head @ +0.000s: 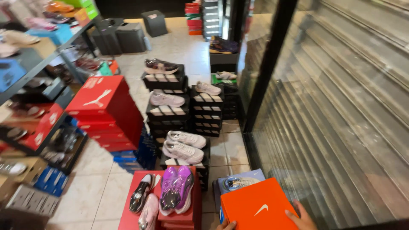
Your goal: Cleaning and wiping shoe boxes and shoes using a cloth in a warehouse.
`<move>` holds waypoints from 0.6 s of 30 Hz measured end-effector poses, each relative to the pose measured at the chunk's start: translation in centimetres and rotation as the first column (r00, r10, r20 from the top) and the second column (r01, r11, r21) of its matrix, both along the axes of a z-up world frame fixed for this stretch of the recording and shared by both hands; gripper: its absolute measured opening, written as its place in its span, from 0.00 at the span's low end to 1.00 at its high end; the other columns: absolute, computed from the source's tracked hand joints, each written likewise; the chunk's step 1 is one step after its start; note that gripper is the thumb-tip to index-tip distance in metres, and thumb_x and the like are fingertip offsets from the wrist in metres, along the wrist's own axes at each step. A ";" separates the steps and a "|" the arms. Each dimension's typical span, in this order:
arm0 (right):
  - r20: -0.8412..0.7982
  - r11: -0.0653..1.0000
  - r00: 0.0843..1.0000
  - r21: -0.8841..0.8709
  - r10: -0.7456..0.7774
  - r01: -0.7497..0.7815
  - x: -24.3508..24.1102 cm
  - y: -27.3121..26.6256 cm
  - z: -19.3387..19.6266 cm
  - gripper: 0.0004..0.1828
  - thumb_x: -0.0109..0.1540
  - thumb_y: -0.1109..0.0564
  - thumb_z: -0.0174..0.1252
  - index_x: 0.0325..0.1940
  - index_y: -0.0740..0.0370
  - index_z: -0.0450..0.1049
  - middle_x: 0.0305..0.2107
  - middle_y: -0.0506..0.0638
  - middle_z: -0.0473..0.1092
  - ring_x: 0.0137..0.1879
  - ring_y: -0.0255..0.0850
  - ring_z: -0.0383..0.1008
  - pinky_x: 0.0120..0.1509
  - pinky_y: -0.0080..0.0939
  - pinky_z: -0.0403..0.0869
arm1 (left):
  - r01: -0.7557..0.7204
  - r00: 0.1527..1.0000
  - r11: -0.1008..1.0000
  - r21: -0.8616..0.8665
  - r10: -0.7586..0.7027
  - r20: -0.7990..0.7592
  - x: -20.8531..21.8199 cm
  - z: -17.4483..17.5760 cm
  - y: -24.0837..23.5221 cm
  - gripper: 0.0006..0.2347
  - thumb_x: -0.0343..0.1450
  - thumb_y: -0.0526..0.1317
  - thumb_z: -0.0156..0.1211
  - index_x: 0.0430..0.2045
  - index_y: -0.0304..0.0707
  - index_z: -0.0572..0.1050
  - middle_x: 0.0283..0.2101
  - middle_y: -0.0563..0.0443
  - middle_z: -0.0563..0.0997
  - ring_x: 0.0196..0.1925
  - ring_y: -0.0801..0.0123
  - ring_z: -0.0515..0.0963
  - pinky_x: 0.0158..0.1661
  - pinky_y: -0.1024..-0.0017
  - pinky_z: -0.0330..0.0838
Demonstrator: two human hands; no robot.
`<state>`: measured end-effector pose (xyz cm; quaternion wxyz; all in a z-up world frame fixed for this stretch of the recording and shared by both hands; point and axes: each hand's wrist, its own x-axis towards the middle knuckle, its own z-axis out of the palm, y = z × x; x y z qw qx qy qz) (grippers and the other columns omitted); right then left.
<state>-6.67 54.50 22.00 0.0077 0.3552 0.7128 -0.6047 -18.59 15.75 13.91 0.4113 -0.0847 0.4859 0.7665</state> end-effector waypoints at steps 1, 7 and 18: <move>0.002 1.000 1.000 0.005 0.025 -0.025 -0.3 -1.1 2.3 0.50 0.55 0.52 0.68 0.77 0.63 0.53 0.72 0.64 0.56 0.77 0.52 0.57 0.78 0.54 0.58 | -0.025 1.000 1.000 0.005 0.025 0.002 -0.3 0.3 -1.1 0.27 0.71 0.37 0.68 0.65 0.30 0.67 0.69 0.37 0.72 0.72 0.56 0.70 0.71 0.62 0.61; -0.527 0.887 0.792 0.459 0.310 -0.042 -3.1 -14.0 8.5 0.30 0.55 0.61 0.65 0.62 0.64 0.73 0.56 0.53 0.76 0.63 0.41 0.76 0.69 0.41 0.70 | 0.109 0.931 0.930 -0.351 -0.220 -0.292 1.9 4.9 -10.0 0.31 0.70 0.56 0.67 0.61 0.31 0.71 0.62 0.46 0.79 0.65 0.70 0.78 0.64 0.75 0.69; -0.456 0.561 0.573 -0.179 0.681 -0.809 -3.8 -36.6 -17.0 0.45 0.63 0.38 0.57 0.78 0.61 0.50 0.72 0.57 0.57 0.75 0.49 0.60 0.77 0.51 0.56 | -0.691 0.715 0.722 -0.014 0.687 0.128 3.7 4.9 -19.3 0.18 0.74 0.40 0.52 0.59 0.34 0.74 0.51 0.35 0.84 0.49 0.50 0.82 0.55 0.62 0.72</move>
